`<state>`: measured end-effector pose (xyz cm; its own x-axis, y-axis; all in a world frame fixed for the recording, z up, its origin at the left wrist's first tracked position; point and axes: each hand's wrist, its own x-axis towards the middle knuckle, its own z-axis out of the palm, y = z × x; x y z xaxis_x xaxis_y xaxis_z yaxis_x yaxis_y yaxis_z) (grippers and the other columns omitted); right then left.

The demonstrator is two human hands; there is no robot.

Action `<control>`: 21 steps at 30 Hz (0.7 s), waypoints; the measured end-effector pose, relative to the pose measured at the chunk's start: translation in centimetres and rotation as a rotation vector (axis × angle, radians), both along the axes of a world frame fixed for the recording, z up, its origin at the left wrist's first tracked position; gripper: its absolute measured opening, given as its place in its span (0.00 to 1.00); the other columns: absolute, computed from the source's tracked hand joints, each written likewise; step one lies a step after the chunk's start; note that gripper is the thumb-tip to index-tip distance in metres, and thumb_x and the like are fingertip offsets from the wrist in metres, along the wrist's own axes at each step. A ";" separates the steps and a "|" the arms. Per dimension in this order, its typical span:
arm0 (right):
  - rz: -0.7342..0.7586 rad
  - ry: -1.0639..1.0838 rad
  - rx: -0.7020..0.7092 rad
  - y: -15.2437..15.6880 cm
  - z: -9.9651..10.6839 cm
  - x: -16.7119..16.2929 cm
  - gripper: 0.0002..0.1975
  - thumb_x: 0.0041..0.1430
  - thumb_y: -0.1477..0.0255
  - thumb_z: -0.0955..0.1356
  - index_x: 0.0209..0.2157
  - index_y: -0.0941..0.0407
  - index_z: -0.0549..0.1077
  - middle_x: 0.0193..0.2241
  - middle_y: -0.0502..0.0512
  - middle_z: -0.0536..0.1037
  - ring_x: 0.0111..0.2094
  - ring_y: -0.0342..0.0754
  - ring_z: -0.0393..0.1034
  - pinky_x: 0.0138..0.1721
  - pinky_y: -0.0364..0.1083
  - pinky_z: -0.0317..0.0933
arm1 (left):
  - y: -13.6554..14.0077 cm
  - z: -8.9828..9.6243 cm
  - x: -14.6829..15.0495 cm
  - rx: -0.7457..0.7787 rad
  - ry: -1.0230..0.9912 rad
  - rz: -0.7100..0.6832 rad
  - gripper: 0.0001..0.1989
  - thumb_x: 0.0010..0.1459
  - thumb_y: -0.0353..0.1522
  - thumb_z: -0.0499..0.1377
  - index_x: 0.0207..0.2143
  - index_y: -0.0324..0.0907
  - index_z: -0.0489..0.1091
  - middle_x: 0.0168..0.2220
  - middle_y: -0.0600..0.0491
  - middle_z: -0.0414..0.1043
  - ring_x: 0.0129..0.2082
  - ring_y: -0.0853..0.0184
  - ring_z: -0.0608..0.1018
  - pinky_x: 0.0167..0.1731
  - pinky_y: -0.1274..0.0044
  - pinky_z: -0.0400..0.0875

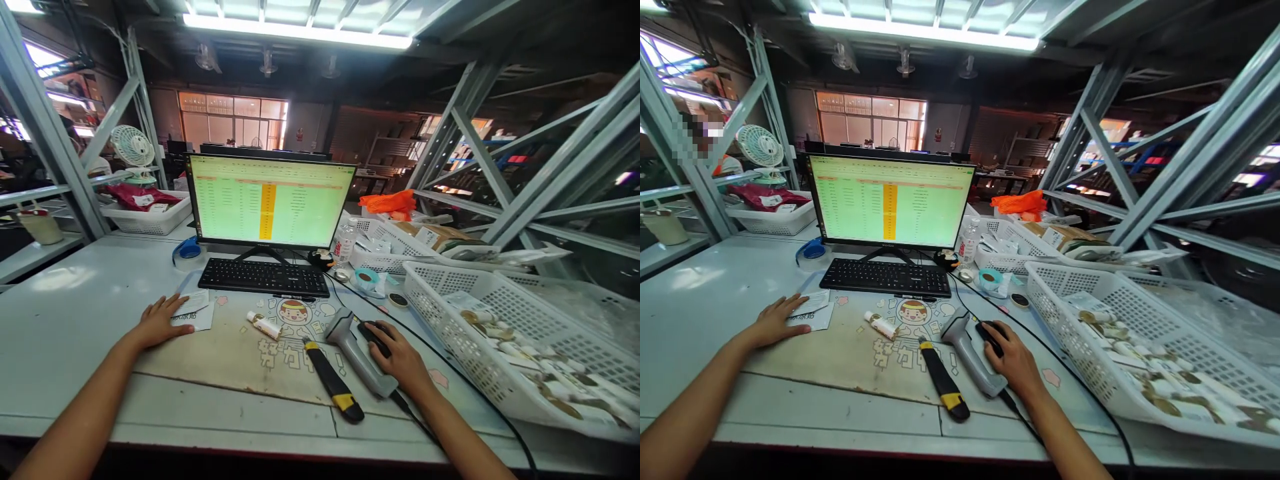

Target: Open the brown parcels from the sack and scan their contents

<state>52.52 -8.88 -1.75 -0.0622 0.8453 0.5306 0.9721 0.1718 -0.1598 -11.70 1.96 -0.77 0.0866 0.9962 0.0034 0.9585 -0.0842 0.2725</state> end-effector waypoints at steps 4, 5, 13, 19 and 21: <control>-0.007 -0.023 -0.016 0.1 -0.1 0.5 0.24 0.68 0.58 0.62 0.59 0.49 0.77 0.59 0.60 0.75 0.54 0.59 0.76 0.46 0.54 0.77 | 0.1 -0.5 0.4 -0.007 0.000 -0.031 0.44 0.58 0.57 0.59 0.72 0.51 0.59 0.75 0.50 0.51 0.74 0.43 0.54 0.70 0.54 0.52; -0.013 -0.025 -0.022 0.2 -0.2 0.6 0.24 0.68 0.58 0.62 0.60 0.49 0.76 0.59 0.59 0.74 0.54 0.59 0.77 0.45 0.53 0.77 | 0.1 -0.4 0.7 -0.009 0.004 -0.031 0.43 0.59 0.56 0.58 0.72 0.51 0.59 0.75 0.50 0.51 0.74 0.44 0.55 0.70 0.54 0.52; -0.022 -0.006 0.015 1.3 -1.5 1.8 0.25 0.66 0.57 0.62 0.57 0.53 0.75 0.58 0.63 0.76 0.56 0.61 0.75 0.54 0.58 0.74 | -0.2 -0.3 1.8 0.132 0.033 -0.026 0.30 0.68 0.49 0.53 0.68 0.50 0.65 0.70 0.46 0.62 0.69 0.45 0.64 0.62 0.51 0.64; -0.014 -0.012 0.021 1.6 -1.7 2.2 0.26 0.65 0.56 0.62 0.56 0.56 0.73 0.56 0.67 0.77 0.56 0.62 0.75 0.55 0.58 0.72 | -0.9 0.1 3.2 0.167 0.082 -0.020 0.25 0.72 0.43 0.51 0.67 0.48 0.66 0.68 0.45 0.65 0.66 0.48 0.68 0.58 0.56 0.69; -0.008 -0.006 0.006 1.5 -1.6 2.1 0.26 0.65 0.56 0.61 0.56 0.57 0.73 0.56 0.68 0.76 0.57 0.62 0.74 0.54 0.59 0.72 | -1.2 0.4 3.7 0.157 0.105 -0.005 0.24 0.73 0.41 0.49 0.67 0.49 0.66 0.68 0.47 0.66 0.66 0.51 0.69 0.58 0.59 0.69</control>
